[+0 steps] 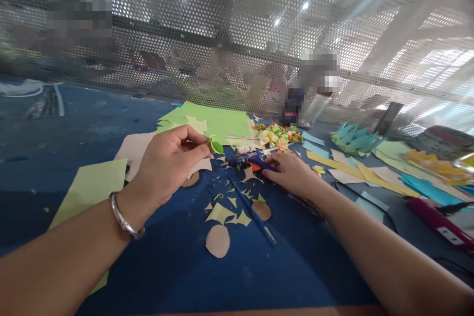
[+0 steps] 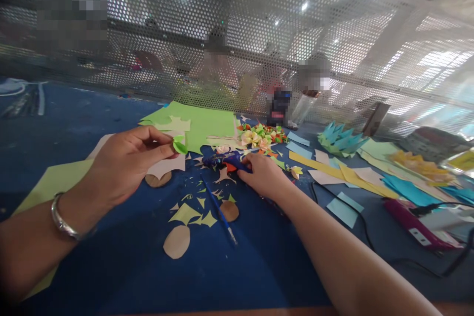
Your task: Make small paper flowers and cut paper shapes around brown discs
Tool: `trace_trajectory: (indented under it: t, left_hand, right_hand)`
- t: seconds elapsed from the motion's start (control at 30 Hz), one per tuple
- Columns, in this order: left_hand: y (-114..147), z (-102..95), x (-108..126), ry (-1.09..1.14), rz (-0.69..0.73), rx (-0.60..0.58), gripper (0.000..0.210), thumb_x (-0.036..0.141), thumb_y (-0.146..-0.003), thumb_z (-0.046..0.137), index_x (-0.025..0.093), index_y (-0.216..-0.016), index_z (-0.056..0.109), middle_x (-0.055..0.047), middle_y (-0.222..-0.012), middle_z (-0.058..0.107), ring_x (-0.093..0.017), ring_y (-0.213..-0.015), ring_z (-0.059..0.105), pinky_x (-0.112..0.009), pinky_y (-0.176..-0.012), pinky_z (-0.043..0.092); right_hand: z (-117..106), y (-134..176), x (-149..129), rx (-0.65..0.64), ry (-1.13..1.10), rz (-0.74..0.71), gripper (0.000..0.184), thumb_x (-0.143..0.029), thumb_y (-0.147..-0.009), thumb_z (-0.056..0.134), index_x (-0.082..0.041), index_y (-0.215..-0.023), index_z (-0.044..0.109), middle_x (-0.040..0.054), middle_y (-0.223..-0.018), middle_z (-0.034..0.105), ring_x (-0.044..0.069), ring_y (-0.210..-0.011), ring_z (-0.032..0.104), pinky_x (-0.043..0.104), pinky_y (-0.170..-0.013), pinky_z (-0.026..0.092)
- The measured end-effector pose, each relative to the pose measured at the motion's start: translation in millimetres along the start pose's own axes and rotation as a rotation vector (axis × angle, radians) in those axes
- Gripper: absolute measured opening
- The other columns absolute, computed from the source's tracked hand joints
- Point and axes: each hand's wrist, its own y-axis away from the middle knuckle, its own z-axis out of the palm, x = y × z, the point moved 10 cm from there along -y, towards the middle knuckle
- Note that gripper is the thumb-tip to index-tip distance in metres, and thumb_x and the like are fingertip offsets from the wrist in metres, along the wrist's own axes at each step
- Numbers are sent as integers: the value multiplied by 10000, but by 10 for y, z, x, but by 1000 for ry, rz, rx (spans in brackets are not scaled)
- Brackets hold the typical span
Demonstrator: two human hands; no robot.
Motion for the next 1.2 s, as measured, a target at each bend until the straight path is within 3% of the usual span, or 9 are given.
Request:
trace_trajectory:
  t: [0.23,0.4,0.6,0.73,0.83,1.0,1.2]
  left_hand:
    - [-11,-68,29,52,-4,71,179,257,-708,875,220,-811,733,-22,-826,768,-161,-730,725,-267,-663,573]
    - [-16,-121,32,63,-5,117,202,267,-700,876,228,-819,717,-18,-848,761,-180,-745,728,-288,-659,587]
    - [-21,-122,-12,89,-43,122,192,254,-696,866,224,-804,710,-15,-854,756,-174,-763,726,-283,-682,583]
    - [-20,-117,-10,106,-40,118,180,212,-698,850,217,-799,701,-14,-842,750,-163,-738,716,-285,-678,574]
    - [-19,-109,-20,117,-57,119,173,182,-694,837,208,-791,696,-14,-832,738,-150,-723,701,-267,-639,550]
    - [-26,-25,7,136,-39,52,200,237,-685,869,218,-789,699,-7,-852,733,-147,-760,693,-281,-700,569]
    - [-13,26,51,68,13,-11,206,234,-695,871,210,-813,705,-5,-870,725,-128,-711,645,-266,-661,539]
  right_hand:
    - [-50,15,74,53,-103,79,244,-340,-856,629,-181,-1035,676,66,-907,724,232,-818,664,319,-677,447]
    - [-114,81,16,111,-323,83,257,-384,-864,645,-184,-1021,685,61,-918,726,233,-836,658,329,-695,455]
    - [-5,142,-64,-23,-733,78,344,-530,-874,696,-195,-876,620,-60,-611,493,123,-539,457,258,-498,366]
    - [-33,158,-101,-21,-936,60,403,-584,-875,698,-207,-856,558,-76,-661,444,95,-536,419,237,-491,391]
    - [-112,168,-109,42,-1022,40,369,-541,-879,719,-204,-886,570,-67,-691,492,96,-569,475,232,-529,440]
    - [-260,225,-158,123,-1216,2,336,-379,-830,801,-221,-1005,561,-12,-833,692,127,-629,615,237,-532,491]
    - [-353,313,-271,137,-1267,-63,334,-338,-862,802,-233,-801,491,-79,-568,527,92,-480,464,210,-447,393]
